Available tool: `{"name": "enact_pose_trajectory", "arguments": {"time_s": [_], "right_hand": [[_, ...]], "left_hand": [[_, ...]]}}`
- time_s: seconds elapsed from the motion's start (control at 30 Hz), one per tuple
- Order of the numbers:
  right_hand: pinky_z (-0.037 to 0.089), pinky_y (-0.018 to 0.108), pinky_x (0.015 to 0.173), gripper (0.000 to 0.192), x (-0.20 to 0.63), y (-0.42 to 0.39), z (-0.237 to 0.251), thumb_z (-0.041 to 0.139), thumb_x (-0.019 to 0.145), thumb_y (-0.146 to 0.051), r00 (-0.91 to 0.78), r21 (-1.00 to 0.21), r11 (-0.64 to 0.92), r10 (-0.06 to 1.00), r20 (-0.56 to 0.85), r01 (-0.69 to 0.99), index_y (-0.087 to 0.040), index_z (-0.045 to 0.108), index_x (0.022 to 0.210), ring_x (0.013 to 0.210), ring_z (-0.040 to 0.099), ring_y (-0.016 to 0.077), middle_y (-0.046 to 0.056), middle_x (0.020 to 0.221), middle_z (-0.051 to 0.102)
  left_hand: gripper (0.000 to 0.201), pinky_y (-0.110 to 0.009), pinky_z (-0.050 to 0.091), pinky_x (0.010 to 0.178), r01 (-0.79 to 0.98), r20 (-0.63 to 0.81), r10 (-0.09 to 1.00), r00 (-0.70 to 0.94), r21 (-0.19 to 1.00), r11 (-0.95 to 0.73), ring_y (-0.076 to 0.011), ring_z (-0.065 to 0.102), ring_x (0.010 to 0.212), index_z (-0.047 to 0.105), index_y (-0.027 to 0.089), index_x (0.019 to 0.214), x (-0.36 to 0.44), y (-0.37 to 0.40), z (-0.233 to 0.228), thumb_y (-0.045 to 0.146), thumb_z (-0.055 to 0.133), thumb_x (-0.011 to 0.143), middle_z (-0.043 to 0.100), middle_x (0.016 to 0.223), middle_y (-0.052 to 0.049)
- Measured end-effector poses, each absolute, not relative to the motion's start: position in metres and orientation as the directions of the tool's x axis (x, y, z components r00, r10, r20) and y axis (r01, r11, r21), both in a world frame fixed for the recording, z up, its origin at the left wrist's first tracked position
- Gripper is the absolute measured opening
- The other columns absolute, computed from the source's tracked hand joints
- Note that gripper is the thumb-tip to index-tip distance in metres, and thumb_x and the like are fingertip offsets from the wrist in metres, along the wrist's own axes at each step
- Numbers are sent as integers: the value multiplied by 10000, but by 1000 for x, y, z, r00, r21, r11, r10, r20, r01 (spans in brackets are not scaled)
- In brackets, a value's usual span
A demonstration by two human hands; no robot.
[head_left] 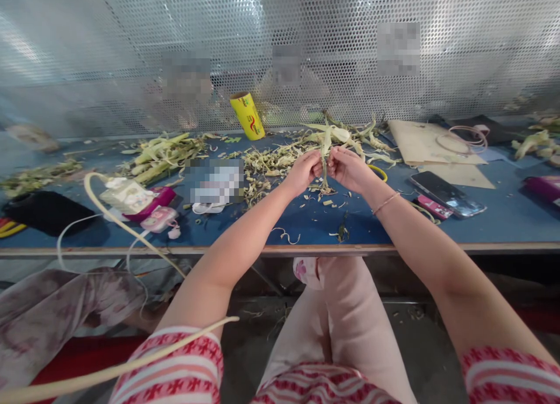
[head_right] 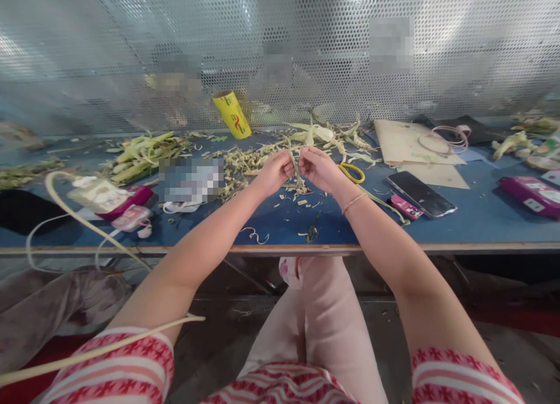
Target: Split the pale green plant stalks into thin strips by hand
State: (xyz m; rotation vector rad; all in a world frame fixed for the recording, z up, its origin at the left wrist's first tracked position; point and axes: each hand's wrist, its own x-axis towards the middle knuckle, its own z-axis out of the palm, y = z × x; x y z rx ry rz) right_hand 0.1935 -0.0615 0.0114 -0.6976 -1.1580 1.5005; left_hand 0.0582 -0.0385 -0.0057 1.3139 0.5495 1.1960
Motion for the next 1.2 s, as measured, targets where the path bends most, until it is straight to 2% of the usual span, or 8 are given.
{"name": "enact_pose_trajectory", "arguments": {"time_s": [0.27, 0.37, 0.43, 0.5, 0.6, 0.8, 0.97, 1.2], "right_hand": [[400, 189, 532, 224, 191, -61, 9, 556, 889, -236, -301, -918, 29, 940, 160, -397, -177, 487, 684, 533, 451, 63, -36, 590, 502], [399, 180, 528, 223, 190, -63, 9, 573, 879, -236, -308, -917, 29, 937, 163, -397, -175, 484, 684, 534, 441, 58, -37, 595, 488], [388, 175, 518, 232, 190, -64, 11, 589, 870, -241, -309, -913, 28, 936, 167, -408, -177, 474, 679, 530, 415, 56, -43, 587, 452], [372, 174, 505, 247, 191, -65, 12, 594, 866, -240, -316, -901, 28, 931, 181, -432, -181, 455, 669, 523, 379, 58, -50, 574, 400], [354, 180, 494, 267, 191, -66, 14, 591, 864, -230, -330, -894, 33, 923, 199, -446, -188, 429, 656, 520, 346, 65, -52, 566, 353], [348, 200, 513, 269, 190, -65, 12, 581, 871, -246, -300, -915, 140, 917, 265, -379, -194, 432, 653, 528, 367, 74, -47, 554, 382], [330, 206, 514, 270, 190, -62, 8, 630, 831, -275, -342, -938, 189, 895, 286, -289, -185, 457, 644, 522, 403, 66, -48, 542, 439], [323, 219, 521, 357, 195, -58, 3, 746, 718, -410, -476, -944, 176, 828, 296, -280, -178, 483, 652, 539, 424, 66, -47, 562, 474]], "left_hand": [[416, -231, 261, 410, -298, 240, 907, 346, 945, -137, -43, 203, 398, 428, 189, 590, 59, -39, -5, 489, 545, 853, 182, 474, 74], [440, -241, 248, 414, -174, 278, 897, 343, 957, -230, -47, 192, 391, 397, 198, 581, 57, -36, -7, 511, 482, 879, 191, 467, 74], [446, -248, 246, 435, -12, 342, 875, 343, 933, -359, -57, 222, 400, 378, 202, 572, 54, -33, -7, 496, 445, 900, 228, 460, 65], [450, -260, 264, 475, 207, 448, 823, 350, 820, -534, -73, 301, 434, 357, 198, 541, 50, -31, -6, 445, 467, 900, 302, 463, 44], [445, -280, 291, 539, 449, 592, 714, 373, 559, -697, -94, 361, 477, 315, 197, 506, 42, -30, -2, 323, 479, 900, 341, 473, 30], [365, -291, 345, 606, 591, 651, 599, 467, 275, -759, -119, 469, 540, 423, 198, 550, 32, -26, 1, 247, 414, 912, 461, 532, -4], [364, -291, 360, 602, 641, 649, 569, 505, 159, -751, -127, 508, 560, 533, 179, 618, 29, -20, -3, 267, 371, 932, 533, 568, -41], [345, -311, 394, 653, 677, 605, 600, 524, 131, -724, -165, 568, 627, 585, 158, 661, 30, -23, -4, 234, 377, 927, 575, 603, -64]]}}
